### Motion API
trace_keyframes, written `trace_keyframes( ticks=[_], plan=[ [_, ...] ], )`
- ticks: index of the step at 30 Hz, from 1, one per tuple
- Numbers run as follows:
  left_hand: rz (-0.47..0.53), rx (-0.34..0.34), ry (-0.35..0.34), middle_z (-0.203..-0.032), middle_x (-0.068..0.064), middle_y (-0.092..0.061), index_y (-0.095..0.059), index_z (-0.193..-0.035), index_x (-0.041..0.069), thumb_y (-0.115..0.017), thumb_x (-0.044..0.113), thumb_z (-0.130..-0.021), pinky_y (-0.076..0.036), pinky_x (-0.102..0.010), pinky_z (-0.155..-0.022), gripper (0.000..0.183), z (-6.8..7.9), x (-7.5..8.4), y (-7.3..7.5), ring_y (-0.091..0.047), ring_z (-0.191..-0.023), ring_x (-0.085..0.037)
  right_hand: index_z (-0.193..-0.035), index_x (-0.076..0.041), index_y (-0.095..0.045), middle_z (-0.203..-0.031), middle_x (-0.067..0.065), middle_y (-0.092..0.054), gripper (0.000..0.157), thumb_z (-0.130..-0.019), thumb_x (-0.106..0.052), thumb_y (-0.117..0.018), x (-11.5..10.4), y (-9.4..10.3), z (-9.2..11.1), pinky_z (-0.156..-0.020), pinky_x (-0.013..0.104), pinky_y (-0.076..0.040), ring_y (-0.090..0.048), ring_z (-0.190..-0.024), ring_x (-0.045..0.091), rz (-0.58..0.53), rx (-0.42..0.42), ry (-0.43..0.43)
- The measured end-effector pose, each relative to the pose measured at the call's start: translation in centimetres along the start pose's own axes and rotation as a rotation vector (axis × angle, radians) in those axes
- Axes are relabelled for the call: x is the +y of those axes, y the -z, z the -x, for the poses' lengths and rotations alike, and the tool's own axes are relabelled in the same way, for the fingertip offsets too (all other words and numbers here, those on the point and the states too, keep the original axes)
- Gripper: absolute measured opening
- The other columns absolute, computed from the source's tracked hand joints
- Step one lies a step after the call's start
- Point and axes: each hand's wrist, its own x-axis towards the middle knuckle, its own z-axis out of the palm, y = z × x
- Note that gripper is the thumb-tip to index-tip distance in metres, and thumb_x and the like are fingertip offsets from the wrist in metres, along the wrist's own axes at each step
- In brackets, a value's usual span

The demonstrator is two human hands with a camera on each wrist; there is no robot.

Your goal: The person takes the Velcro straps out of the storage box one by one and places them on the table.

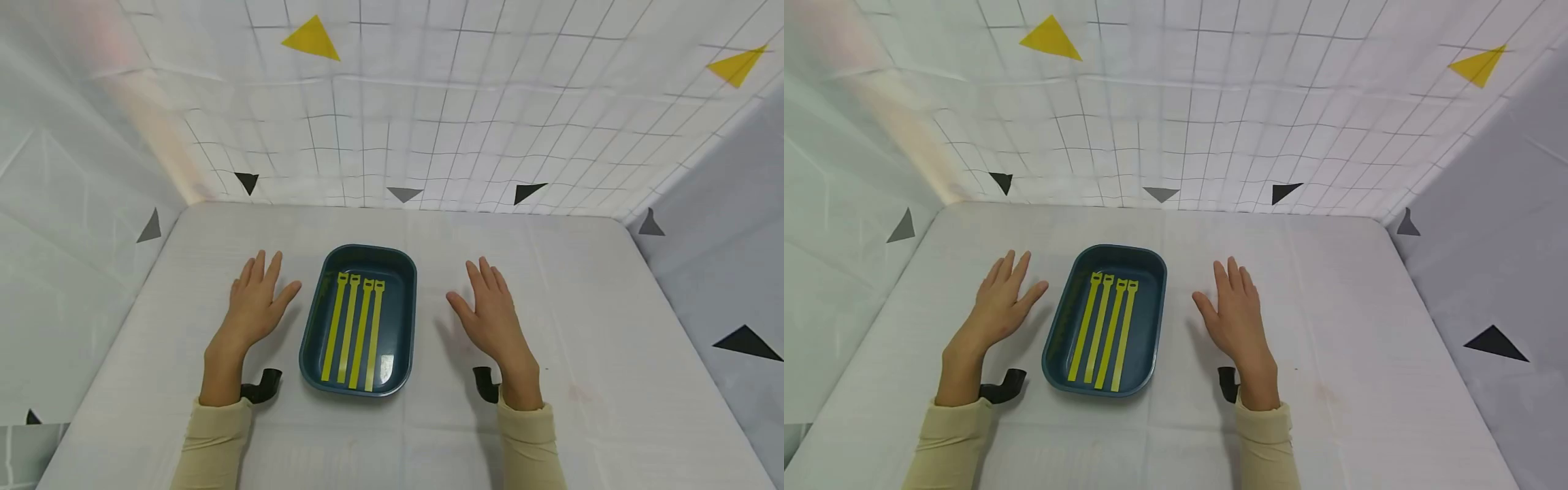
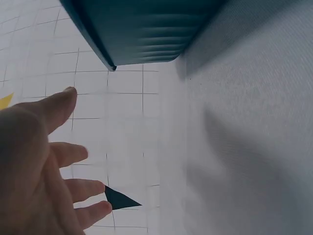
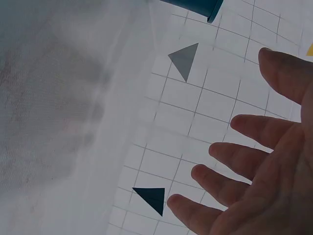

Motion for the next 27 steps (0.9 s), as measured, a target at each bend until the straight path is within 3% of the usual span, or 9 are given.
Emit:
trace_keyframes(
  ticks=[5,10,15,19,23,27],
  plan=[
    [0.063,0.013,-0.029,-0.159,-0.03,-0.006,-0.013,-0.157,-0.002,-0.045,0.045,-0.104,-0.007,-0.064,-0.112,0.078,-0.1,0.0,0.0,-0.003,-0.146,-0.047,-0.151,0.005,-0.032,-0.159,0.026,-0.019,0.065,-0.101,-0.028,-0.058,0.0,0.0,0.1,-0.112,0.06,-0.019,-0.017,-0.145,0.044,-0.039,-0.018,-0.022],
    [0.147,-0.024,-0.029,-0.158,-0.028,-0.015,-0.013,-0.157,0.0,-0.044,0.047,-0.104,-0.012,-0.063,-0.112,0.077,-0.3,0.2,-0.2,-0.01,-0.145,-0.046,-0.15,0.005,-0.034,-0.158,0.026,-0.021,0.063,-0.101,-0.026,-0.058,-0.1,0.0,0.1,-0.111,0.06,-0.022,-0.02,-0.144,0.043,-0.048,-0.014,-0.013],
    [0.214,-0.067,-0.064,-0.135,-0.029,-0.05,-0.024,-0.155,-0.002,-0.046,0.045,-0.104,-0.038,-0.059,-0.1,0.072,-0.3,0.6,-0.8,-0.046,-0.125,-0.043,-0.15,0.004,-0.036,-0.157,0.025,-0.023,0.062,-0.101,-0.026,-0.059,-0.2,0.1,0.1,-0.11,0.061,-0.024,-0.024,-0.143,0.043,-0.069,0.002,-0.015],
    [0.247,-0.085,-0.089,-0.115,-0.019,-0.06,-0.031,-0.153,-0.001,-0.048,0.043,-0.104,-0.05,-0.048,-0.084,0.068,-0.4,0.9,-1.2,-0.059,-0.102,-0.032,-0.149,0.003,-0.039,-0.153,0.025,-0.032,0.061,-0.099,-0.024,-0.062,-0.3,0.1,0.0,-0.107,0.06,-0.031,-0.034,-0.139,0.042,-0.094,0.071,-0.006],
    [0.276,-0.086,-0.088,-0.113,-0.016,-0.06,-0.033,-0.152,0.001,-0.051,0.041,-0.103,-0.052,-0.042,-0.078,0.066,-0.4,1.2,-1.4,-0.06,-0.099,-0.028,-0.145,0.003,-0.045,-0.145,0.024,-0.044,0.057,-0.096,-0.018,-0.066,-0.4,0.0,0.0,-0.096,0.058,-0.043,-0.051,-0.123,0.042,-0.138,0.17,0.002],
    [0.332,-0.1,-0.082,-0.115,-0.016,-0.059,-0.033,-0.153,0.002,-0.053,0.037,-0.103,-0.053,-0.038,-0.074,0.063,-0.3,1.4,-1.4,-0.062,-0.097,-0.027,-0.142,0.002,-0.049,-0.136,0.023,-0.052,0.054,-0.094,-0.012,-0.068,-0.6,0.0,-0.1,-0.089,0.055,-0.049,-0.058,-0.113,0.04,-0.196,0.26,0.009]
  ],
)
